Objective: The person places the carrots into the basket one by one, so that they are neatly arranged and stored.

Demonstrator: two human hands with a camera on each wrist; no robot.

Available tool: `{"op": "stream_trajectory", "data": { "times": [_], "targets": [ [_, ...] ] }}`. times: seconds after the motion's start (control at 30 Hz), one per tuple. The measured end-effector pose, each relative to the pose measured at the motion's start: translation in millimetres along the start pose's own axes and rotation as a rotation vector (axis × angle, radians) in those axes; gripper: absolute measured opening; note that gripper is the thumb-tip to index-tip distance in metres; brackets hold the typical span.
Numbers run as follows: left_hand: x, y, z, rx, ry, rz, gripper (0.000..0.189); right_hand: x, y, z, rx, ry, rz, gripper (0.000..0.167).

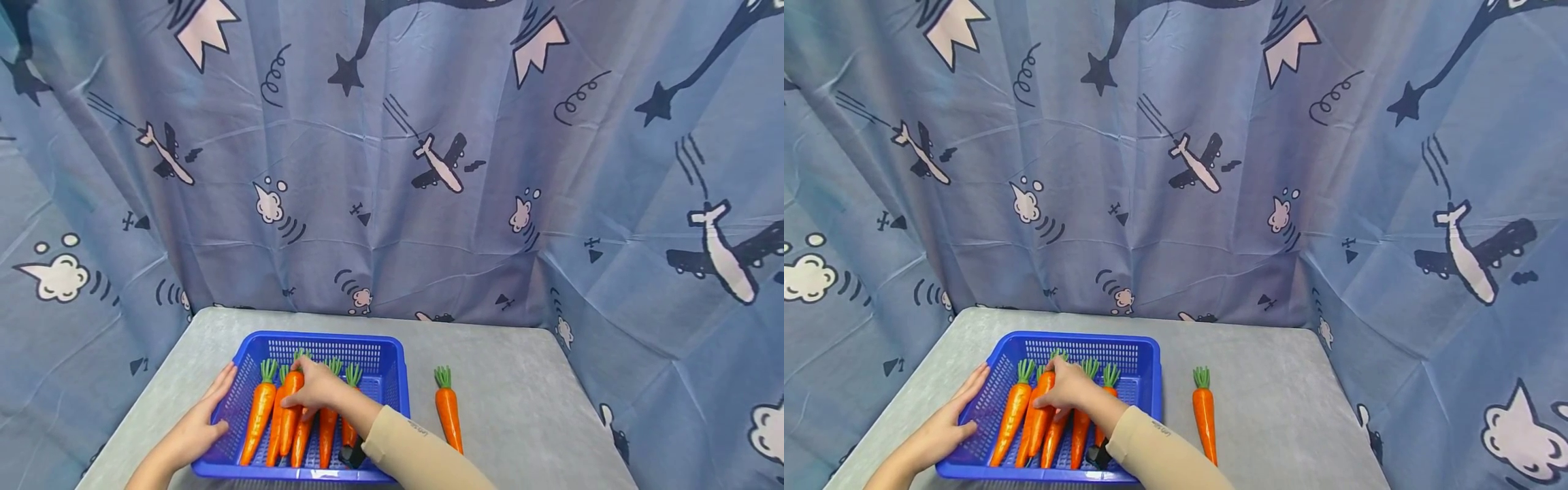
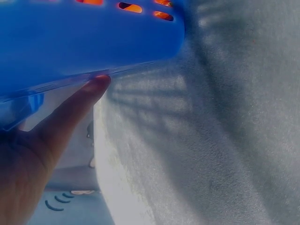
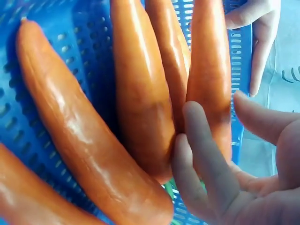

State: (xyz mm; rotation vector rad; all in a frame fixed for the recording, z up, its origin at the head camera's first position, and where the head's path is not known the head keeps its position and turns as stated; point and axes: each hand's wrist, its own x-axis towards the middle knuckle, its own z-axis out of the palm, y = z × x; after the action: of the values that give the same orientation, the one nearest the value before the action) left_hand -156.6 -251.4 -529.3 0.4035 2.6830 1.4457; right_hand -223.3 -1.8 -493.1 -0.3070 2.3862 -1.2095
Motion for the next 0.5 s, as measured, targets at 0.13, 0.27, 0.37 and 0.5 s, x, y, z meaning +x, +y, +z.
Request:
{"op": "stream_trajectory", "data": {
  "times": [0.13,0.27,0.37,0.5],
  "targets": [
    [0.3,0.2,0.3,0.007,-0.006,-0.017,0.092,-4.8,-2.3,-5.9,-0.041,0.004,0.001,0.065],
    [1.2,-0.6,0.5,0.016,-0.009,-0.023,0.093,-10.6,-6.3,-15.9,-0.04,0.015,-0.011,0.067],
    [0.9,-2.1,0.6,0.014,-0.004,-0.014,0.092,-15.6,-8.6,-24.5,-0.051,0.033,-0.043,0.067],
    [0.4,-2.7,0.2,0.013,0.001,-0.001,0.092,-23.9,-10.9,-38.6,-0.087,0.066,-0.086,0.066]
  ]
}}
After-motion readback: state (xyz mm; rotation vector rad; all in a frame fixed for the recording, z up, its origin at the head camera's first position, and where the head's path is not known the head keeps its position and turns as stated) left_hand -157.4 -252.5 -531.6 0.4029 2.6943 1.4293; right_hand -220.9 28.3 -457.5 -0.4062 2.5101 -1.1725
